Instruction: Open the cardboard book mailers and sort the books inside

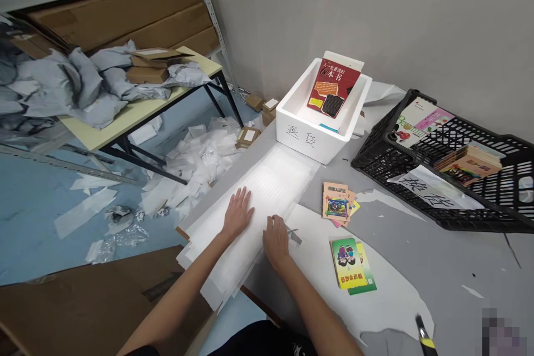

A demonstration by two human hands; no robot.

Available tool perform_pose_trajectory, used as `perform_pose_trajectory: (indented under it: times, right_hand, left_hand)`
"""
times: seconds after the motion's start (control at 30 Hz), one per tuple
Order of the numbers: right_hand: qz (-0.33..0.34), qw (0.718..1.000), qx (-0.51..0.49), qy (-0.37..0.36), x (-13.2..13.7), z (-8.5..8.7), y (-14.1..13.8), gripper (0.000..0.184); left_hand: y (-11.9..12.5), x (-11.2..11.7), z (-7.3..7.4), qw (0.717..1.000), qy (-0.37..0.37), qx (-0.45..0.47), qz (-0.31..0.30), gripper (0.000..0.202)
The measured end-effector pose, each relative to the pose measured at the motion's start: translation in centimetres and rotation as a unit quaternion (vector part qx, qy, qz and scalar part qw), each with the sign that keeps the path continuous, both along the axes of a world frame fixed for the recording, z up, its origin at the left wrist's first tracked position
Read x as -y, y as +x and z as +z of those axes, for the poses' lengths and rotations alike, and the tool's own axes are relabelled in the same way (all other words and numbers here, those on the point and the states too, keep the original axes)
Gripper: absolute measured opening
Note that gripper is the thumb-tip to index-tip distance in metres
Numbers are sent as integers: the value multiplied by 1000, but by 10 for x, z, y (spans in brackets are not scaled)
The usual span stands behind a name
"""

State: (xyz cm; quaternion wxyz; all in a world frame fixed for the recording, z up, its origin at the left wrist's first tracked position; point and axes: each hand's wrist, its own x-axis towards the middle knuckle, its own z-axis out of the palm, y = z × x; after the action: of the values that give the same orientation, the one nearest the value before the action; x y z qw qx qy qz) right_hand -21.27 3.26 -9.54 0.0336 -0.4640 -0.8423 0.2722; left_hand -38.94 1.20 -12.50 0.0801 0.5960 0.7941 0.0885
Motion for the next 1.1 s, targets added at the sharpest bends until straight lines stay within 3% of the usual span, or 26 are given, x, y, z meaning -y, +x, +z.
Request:
perform_pose_trajectory:
  times: [0.13, 0.3, 0.5, 0.7, 0.83, 0.93, 1.03, 1.1]
  right_hand:
    - [99, 995, -14, 30, -12, -23, -11, 59]
    - [134, 989, 51, 41, -20, -43, -11, 64]
    - [151, 985, 64, 44, -19, -49, -4, 67]
    - [155, 986, 52, 35, -20, -52, -4, 69]
    - [163, 986, 26, 8, -27, -39, -6, 65]
    - [113, 993, -20, -5, -38, -21, 8, 51]
    - [-34, 998, -47, 16, -54, -5, 47, 45]
    - [-138, 989, -41, 38, -68, 0, 85, 45]
  left_hand:
    - [19, 11, -12, 1000, 5, 8, 28, 56]
    - [34, 23, -29, 999, 11, -8, 51, 57]
    - [47, 36, -43, 997, 10, -1, 71, 60]
    - [48, 36, -39, 997, -1, 5, 78, 62]
    - [47, 34, -37, 997, -6, -1, 80, 63]
    - [45, 34, -33, 997, -12, 0, 82, 63]
    - [49, 28, -19, 996, 2, 2, 87, 62]
    - [62, 12, -3, 996, 23, 27, 83, 61]
